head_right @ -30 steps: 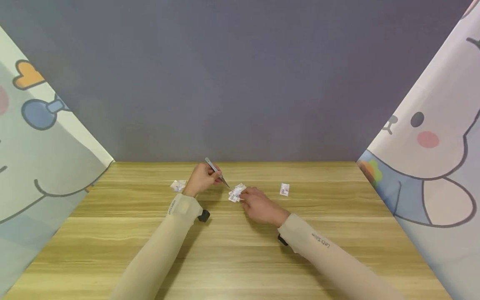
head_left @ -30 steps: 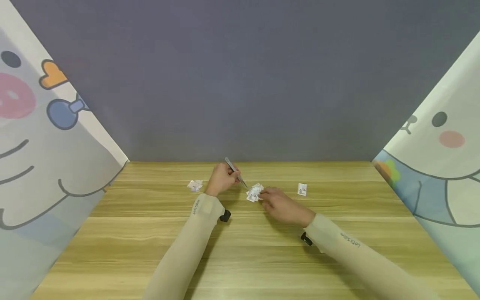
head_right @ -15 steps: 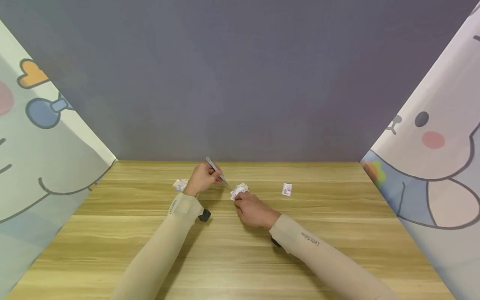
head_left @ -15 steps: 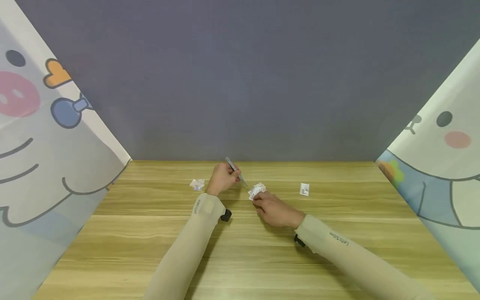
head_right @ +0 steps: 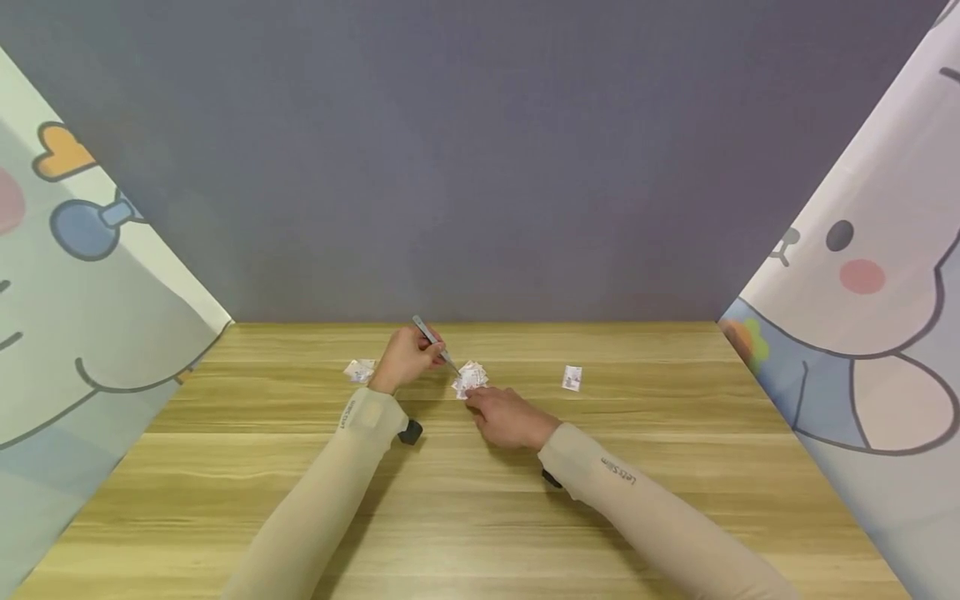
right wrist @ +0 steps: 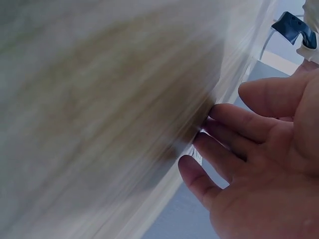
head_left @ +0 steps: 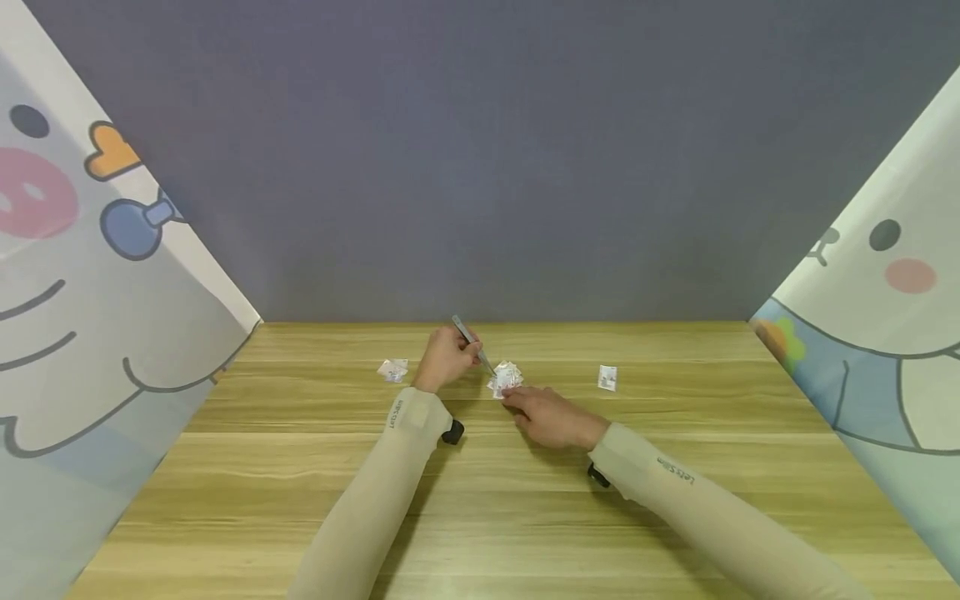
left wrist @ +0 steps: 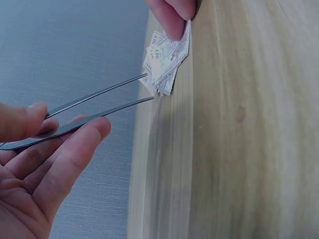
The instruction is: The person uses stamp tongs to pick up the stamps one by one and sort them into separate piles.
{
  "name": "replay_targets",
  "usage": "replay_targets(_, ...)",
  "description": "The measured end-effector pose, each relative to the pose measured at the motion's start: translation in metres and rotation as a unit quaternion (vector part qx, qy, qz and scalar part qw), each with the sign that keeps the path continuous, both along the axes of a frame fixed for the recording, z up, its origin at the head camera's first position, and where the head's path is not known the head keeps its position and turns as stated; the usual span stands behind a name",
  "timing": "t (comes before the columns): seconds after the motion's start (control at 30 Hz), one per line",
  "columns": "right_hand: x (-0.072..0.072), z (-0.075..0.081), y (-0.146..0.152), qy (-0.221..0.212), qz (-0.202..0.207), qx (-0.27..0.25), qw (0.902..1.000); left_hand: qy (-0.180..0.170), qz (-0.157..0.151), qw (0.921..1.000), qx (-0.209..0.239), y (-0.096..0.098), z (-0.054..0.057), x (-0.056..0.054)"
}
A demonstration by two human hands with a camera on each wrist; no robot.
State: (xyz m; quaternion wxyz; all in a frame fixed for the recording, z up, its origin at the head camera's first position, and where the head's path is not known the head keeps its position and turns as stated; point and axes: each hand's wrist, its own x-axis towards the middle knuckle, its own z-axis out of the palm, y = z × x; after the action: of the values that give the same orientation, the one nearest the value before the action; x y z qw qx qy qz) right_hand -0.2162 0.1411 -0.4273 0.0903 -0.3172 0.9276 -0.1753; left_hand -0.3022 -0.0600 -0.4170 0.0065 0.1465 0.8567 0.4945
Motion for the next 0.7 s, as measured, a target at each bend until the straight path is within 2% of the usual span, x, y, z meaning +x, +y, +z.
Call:
replay_targets(0.27, 0.0005, 0.0025, 0.0005, -0.014, 0.001, 0.015, 0.9998, -0.003, -0.001, 0.9999, 0.013, 0.0032, -0.0037, -0.0021)
replay_targets(0.7, -0.0004, 0.0039, 0.002, -0.015, 0.008, 0.016, 0.9997, 0.003, 0.0, 1.0, 0.002, 0.0047, -0.0067, -0.0032)
